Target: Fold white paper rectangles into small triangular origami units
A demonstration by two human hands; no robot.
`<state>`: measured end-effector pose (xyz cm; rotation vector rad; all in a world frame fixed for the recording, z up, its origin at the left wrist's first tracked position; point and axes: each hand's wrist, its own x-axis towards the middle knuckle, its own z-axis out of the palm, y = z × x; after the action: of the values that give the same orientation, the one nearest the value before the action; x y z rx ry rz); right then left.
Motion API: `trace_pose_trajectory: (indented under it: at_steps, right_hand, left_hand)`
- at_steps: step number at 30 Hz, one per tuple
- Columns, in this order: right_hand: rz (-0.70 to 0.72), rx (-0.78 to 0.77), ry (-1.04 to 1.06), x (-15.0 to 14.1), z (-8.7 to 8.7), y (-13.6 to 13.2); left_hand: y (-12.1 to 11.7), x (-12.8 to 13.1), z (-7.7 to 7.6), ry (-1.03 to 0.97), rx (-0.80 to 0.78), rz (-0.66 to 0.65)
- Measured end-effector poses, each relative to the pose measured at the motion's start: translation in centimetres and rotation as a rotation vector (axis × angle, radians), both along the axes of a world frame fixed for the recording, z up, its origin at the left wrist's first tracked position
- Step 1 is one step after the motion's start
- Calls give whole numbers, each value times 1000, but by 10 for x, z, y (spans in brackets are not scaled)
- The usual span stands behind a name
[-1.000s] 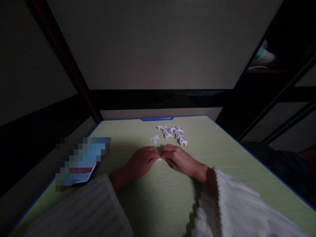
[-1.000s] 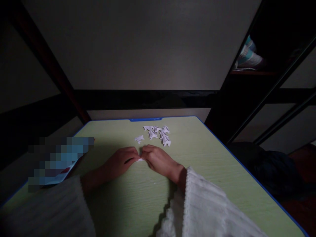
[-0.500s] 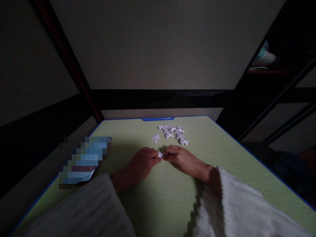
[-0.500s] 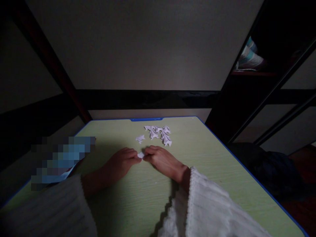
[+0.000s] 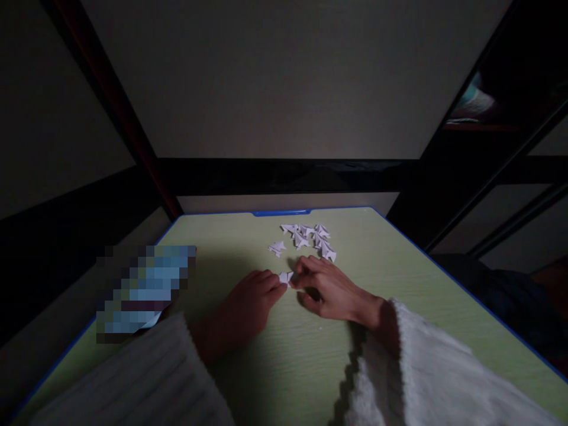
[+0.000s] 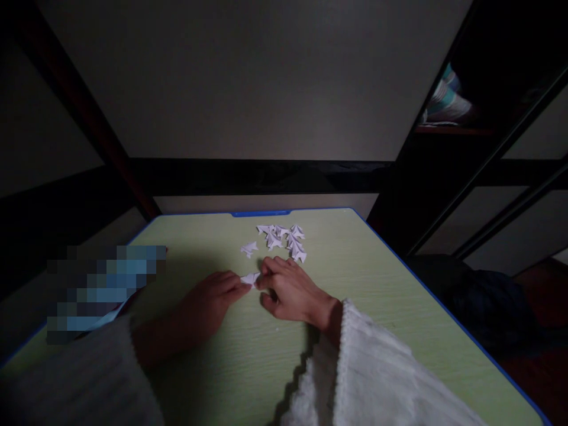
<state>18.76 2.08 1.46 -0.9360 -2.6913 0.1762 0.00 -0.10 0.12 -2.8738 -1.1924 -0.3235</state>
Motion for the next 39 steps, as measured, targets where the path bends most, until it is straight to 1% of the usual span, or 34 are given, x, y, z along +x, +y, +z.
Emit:
trace_pose_trajectory:
  at_steps: [3, 7, 10, 15, 20, 24, 27, 30, 32, 36, 39]
  right_hand:
    - [-20, -32, 28, 0, -1, 1]
    - [-56, -89, 97, 0, -3, 2]
    - [-74, -115, 145, 1, -5, 4]
    - [-20, -115, 169, 6, -9, 6]
    - [16, -100, 162, 7, -9, 6]
    - [15, -84, 176, 6, -9, 7]
    - [-11, -81, 183, 4, -10, 6]
    - [-59, -75, 156, 2, -9, 4]
    - [-95, -61, 117, 0, -6, 1]
    - [-112, 9, 17, -6, 0, -5]
    - [-78, 46, -7, -6, 1, -7]
  left_hand:
    - [1, -1, -1, -29, -13, 18]
    - [2, -3, 4, -86, -108, 64]
    - [1, -3, 6, -114, -134, 83]
    - [0, -4, 4, -100, -119, 61]
    - [1, -7, 2, -104, -103, 20]
    - [2, -7, -1, -186, -119, 19]
    - [4, -6, -4, -266, -134, 35]
    - [8, -5, -3, -303, -148, 115]
    - [10, -5, 0, -294, -146, 159]
    - [8, -4, 4, -223, -136, 154]
    - [4, -4, 5, -186, -110, 131]
